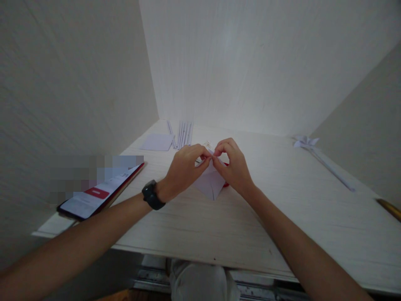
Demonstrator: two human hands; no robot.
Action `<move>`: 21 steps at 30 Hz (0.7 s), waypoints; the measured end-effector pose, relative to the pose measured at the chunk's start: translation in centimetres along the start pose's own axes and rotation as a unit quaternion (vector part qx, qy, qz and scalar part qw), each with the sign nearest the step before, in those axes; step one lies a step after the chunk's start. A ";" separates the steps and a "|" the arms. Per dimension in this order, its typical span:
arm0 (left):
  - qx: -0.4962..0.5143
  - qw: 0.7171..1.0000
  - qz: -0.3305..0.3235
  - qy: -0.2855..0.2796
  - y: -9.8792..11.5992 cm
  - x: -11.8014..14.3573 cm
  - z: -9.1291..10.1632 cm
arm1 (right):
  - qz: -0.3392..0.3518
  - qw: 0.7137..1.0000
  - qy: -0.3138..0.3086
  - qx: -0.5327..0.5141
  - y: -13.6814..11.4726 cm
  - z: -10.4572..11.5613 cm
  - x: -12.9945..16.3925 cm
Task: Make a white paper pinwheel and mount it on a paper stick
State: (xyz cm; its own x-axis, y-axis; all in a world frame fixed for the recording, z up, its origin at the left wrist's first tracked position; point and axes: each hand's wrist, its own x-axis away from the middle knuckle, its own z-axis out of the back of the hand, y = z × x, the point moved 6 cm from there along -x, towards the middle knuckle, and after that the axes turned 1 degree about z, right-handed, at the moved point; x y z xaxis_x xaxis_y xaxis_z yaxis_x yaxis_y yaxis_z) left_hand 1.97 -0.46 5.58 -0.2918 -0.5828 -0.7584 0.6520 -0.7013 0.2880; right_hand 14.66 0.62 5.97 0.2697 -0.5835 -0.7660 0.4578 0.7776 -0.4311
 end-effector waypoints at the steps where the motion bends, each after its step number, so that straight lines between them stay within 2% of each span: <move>1: 0.000 1.000 0.000 0.001 0.0 0.0 0.0 | 0.004 1.000 -0.001 0.002 -0.1 0.0 0.0; 14: 0.025 0.999 0.029 -0.003 -0.2 -0.3 0.1 | 0.033 0.999 -0.007 0.016 -0.2 -0.1 0.0; 17: 0.062 0.997 0.045 -0.003 -0.2 -0.4 0.3 | 0.030 0.999 -0.003 0.020 -0.2 0.0 0.0; 21: 0.145 0.985 0.097 -0.018 -0.6 -0.6 0.3 | 0.033 0.999 0.003 0.033 -0.4 0.1 -0.1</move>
State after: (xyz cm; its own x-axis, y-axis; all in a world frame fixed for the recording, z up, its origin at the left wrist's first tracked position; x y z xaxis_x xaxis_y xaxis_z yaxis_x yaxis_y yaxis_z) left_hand 1.54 0.23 6.04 -0.2087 -0.7281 -0.6530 0.4727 -0.6596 0.5844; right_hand 14.56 0.33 6.23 0.2971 -0.5294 -0.7947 0.4945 0.7972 -0.3463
